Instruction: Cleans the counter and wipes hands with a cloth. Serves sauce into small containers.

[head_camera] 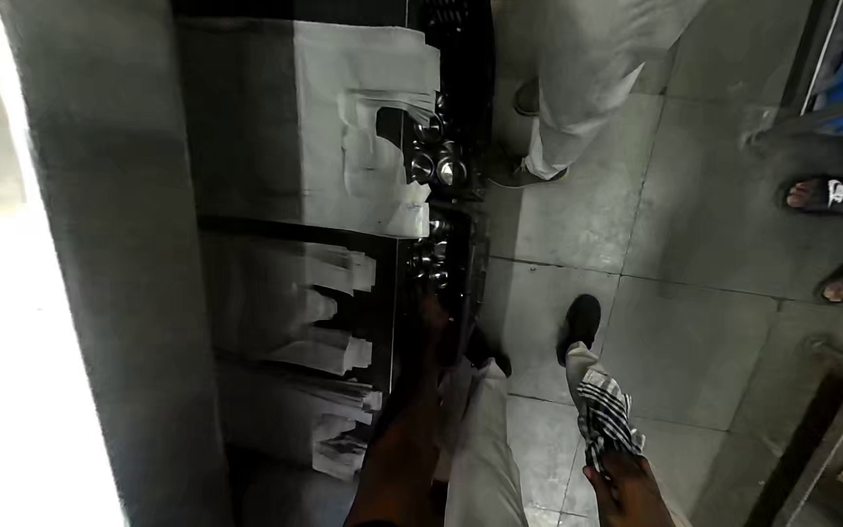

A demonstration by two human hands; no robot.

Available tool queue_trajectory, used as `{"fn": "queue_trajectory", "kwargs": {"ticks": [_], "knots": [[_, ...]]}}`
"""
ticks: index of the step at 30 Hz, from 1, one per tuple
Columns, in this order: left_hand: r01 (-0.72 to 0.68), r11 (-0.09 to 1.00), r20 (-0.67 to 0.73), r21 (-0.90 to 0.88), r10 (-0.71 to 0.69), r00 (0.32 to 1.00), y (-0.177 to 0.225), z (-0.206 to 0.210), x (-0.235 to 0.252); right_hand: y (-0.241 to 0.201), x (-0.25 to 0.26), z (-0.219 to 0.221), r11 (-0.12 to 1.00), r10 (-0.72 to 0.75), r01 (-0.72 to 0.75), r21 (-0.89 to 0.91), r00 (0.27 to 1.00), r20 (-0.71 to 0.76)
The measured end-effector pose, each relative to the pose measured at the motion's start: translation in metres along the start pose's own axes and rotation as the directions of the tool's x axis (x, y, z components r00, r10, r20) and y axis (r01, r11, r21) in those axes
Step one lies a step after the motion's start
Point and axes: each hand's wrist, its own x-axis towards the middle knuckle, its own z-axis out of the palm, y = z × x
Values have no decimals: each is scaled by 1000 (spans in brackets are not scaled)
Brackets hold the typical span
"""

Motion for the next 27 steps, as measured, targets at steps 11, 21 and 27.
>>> {"fn": "queue_trajectory", "kwargs": {"ticks": [11,21,27], "knots": [[212,187,174,-959,-199,964,26,-59,-129,6,22,3,905,56,2,424,991,-123],[141,-192,14,-971,546,838,17,-237,-366,-119,-32,-110,420,-159,142,896,984,-82],[-378,-39,-309,-925,659,686,0,-352,-431,-205,-87,-192,235,-524,344,909,832,-180]]}}
